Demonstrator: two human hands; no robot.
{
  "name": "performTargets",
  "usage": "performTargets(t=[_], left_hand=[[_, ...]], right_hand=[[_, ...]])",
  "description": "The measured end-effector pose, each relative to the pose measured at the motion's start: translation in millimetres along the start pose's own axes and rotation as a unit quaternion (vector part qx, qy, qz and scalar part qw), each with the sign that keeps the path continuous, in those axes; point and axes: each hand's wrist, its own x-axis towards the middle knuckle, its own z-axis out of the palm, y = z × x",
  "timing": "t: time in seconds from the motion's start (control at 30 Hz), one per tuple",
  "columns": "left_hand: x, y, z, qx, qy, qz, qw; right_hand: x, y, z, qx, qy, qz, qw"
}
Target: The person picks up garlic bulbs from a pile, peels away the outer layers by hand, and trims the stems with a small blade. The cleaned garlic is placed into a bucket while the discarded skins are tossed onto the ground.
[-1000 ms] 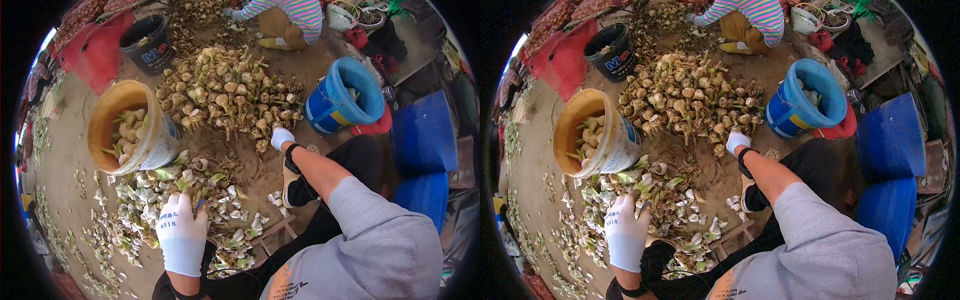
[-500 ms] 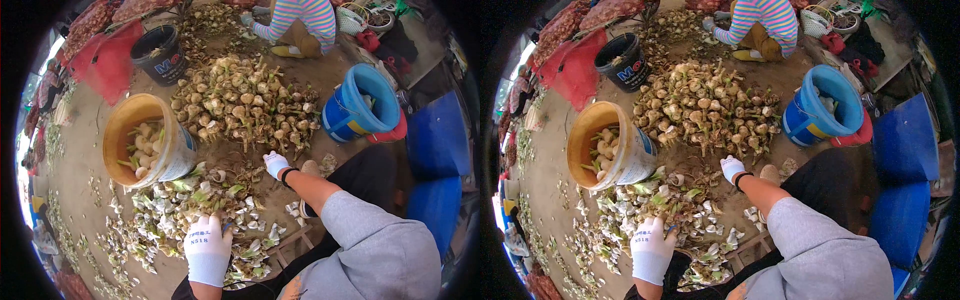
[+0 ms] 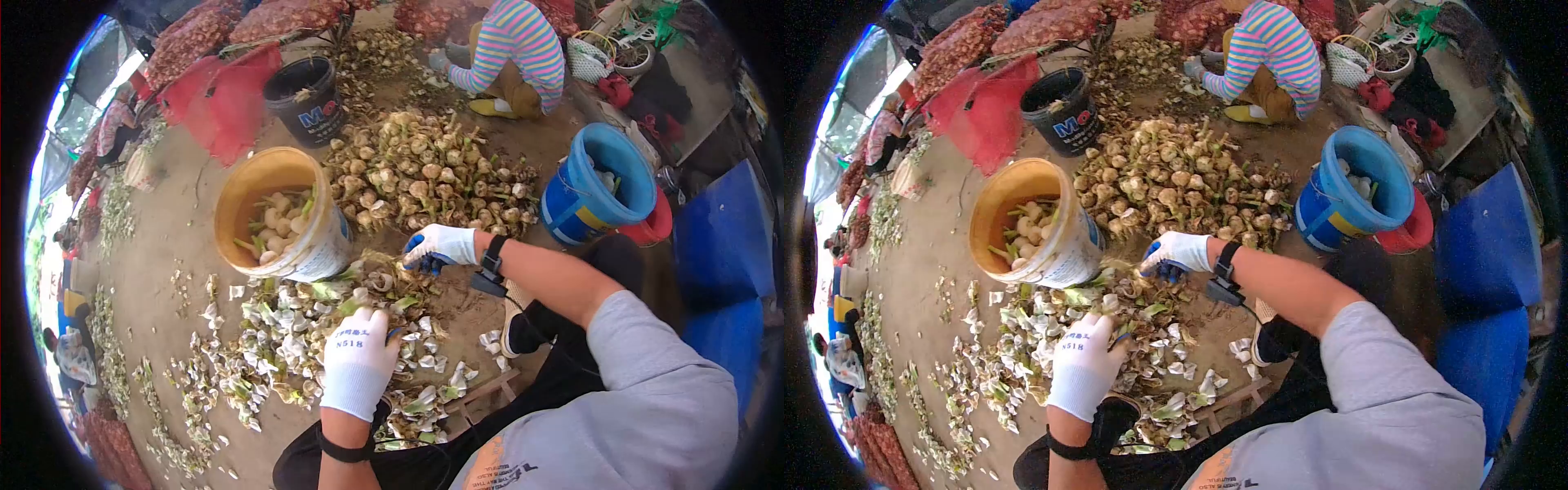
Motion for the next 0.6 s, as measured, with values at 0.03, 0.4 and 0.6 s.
performTargets(t=[0.03, 0.4, 0.6], left_hand=[[1.2, 2.9, -2.8, 0.005, 0.004, -0.003, 1.0], [5.1, 22.0, -20.1, -0.034, 0.228, 0.053, 0.972], [10.2, 23.5, -23.4, -0.038, 0.271, 0.026, 0.962]], right_hand=[[-13.4, -19.2, 10.1, 0.0, -0.016, -0.037, 0.999], [-123.3, -105.9, 69.1, -0.287, 0.004, -0.37, 0.884], [-113.3, -95.5, 81.4, -0.207, 0.052, -0.447, 0.869]])
